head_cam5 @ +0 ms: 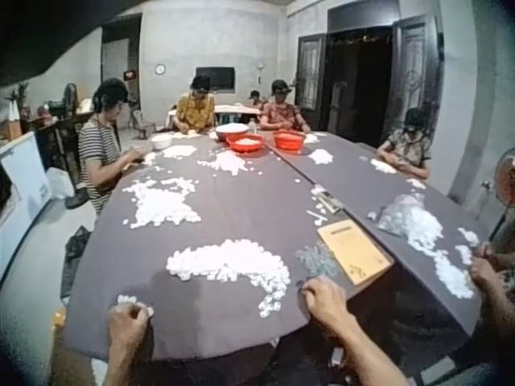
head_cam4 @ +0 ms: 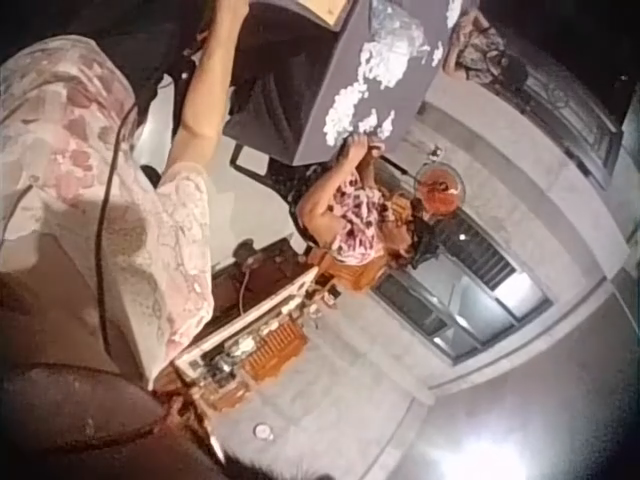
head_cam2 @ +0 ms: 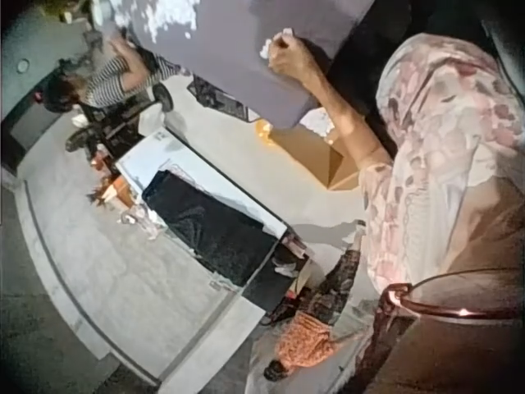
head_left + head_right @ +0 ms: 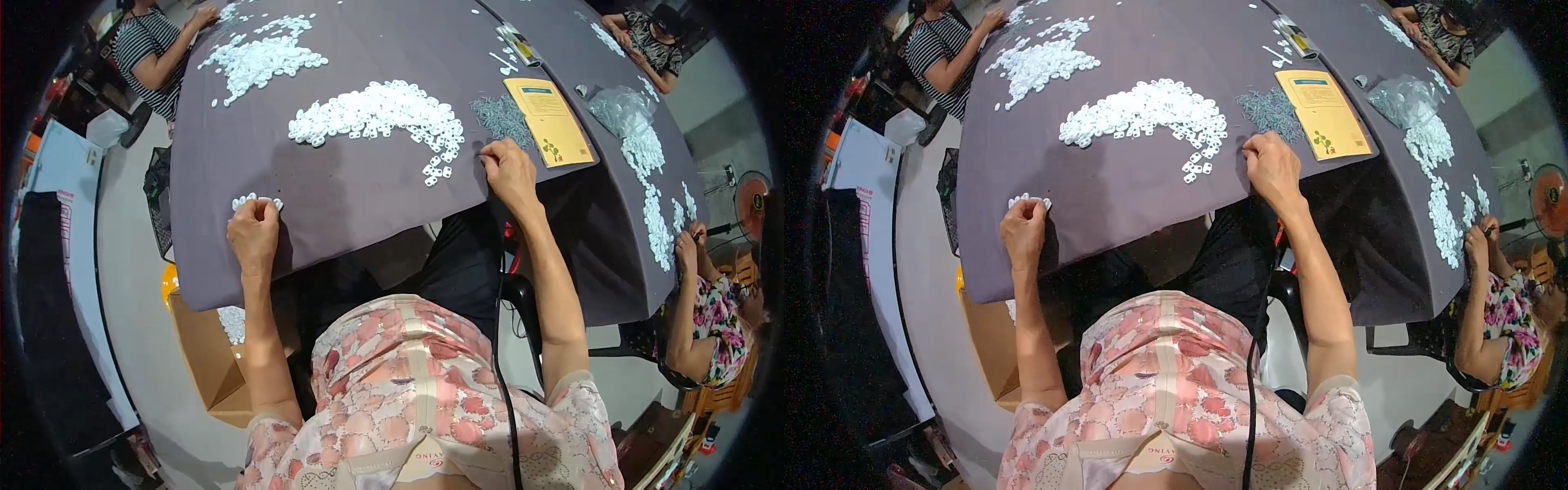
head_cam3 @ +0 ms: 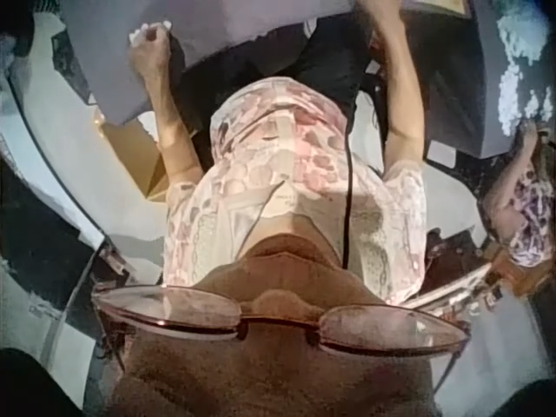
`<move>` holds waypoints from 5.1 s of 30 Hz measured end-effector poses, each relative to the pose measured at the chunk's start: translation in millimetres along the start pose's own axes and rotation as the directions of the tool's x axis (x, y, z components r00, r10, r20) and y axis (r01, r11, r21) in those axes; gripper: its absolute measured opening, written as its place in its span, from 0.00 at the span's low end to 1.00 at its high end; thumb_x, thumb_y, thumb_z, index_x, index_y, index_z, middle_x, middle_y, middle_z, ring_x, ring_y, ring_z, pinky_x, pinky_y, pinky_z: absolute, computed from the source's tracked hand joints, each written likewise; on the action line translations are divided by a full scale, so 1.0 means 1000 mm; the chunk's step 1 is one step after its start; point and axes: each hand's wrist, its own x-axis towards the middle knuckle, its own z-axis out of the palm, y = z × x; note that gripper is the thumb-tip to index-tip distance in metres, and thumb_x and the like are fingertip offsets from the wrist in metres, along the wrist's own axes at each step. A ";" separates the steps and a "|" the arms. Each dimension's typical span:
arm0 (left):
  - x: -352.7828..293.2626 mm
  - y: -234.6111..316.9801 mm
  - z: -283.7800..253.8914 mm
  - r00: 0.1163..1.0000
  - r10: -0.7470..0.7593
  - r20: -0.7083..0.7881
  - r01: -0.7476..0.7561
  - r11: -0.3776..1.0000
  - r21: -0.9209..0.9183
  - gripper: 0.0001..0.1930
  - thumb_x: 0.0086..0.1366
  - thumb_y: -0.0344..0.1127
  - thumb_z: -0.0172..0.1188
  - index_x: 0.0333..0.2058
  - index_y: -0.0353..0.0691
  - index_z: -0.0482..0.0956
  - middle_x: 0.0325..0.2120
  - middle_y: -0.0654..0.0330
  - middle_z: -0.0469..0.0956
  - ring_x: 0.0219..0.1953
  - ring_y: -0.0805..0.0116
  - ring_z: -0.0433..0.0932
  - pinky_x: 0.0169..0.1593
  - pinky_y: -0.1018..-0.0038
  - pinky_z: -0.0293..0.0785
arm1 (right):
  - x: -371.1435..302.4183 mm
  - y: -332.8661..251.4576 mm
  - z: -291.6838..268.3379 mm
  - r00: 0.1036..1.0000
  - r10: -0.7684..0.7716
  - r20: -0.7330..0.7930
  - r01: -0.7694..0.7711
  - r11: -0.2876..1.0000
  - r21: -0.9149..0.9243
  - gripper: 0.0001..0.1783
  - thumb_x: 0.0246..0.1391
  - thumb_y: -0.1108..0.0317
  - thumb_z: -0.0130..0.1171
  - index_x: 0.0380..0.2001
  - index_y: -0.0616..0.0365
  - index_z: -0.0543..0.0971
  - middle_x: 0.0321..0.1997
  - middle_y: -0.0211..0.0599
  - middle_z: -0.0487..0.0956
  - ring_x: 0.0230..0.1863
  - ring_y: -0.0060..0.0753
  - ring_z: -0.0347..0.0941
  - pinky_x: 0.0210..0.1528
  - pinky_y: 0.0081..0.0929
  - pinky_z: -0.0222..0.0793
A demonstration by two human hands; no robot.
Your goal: The person assembles plastic fasteners by inserting small metal pins into plastic pieces by hand and setting the assembled pieces on the table.
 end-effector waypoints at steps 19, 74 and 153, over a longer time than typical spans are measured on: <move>-0.046 0.099 0.057 0.892 0.414 0.183 -0.274 0.816 -0.509 0.04 0.58 0.28 0.58 0.30 0.34 0.78 0.20 0.62 0.73 0.21 0.78 0.69 0.26 0.79 0.66 | -0.013 -0.065 0.017 0.931 -0.350 0.105 0.312 0.911 0.270 0.03 0.44 0.76 0.56 0.25 0.58 0.74 0.27 0.39 0.73 0.32 0.44 0.72 0.33 0.34 0.67; -0.044 0.088 0.045 0.843 0.239 0.483 0.385 0.360 -0.850 0.08 0.61 0.28 0.57 0.39 0.33 0.76 0.23 0.63 0.77 0.16 0.83 0.68 0.16 0.86 0.61 | -0.018 -0.123 0.033 0.732 -0.067 0.678 -0.661 0.167 0.731 0.04 0.56 0.73 0.54 0.29 0.62 0.74 0.21 0.29 0.74 0.18 0.15 0.67 0.19 0.11 0.63; -0.042 0.057 0.051 0.871 -0.033 0.491 0.488 -0.077 -0.870 0.07 0.65 0.29 0.52 0.36 0.31 0.73 0.24 0.58 0.75 0.20 0.74 0.75 0.20 0.80 0.72 | 0.071 -0.172 0.121 0.836 -0.549 0.007 0.500 0.765 0.405 0.06 0.45 0.78 0.56 0.30 0.62 0.77 0.31 0.43 0.75 0.32 0.45 0.73 0.35 0.35 0.69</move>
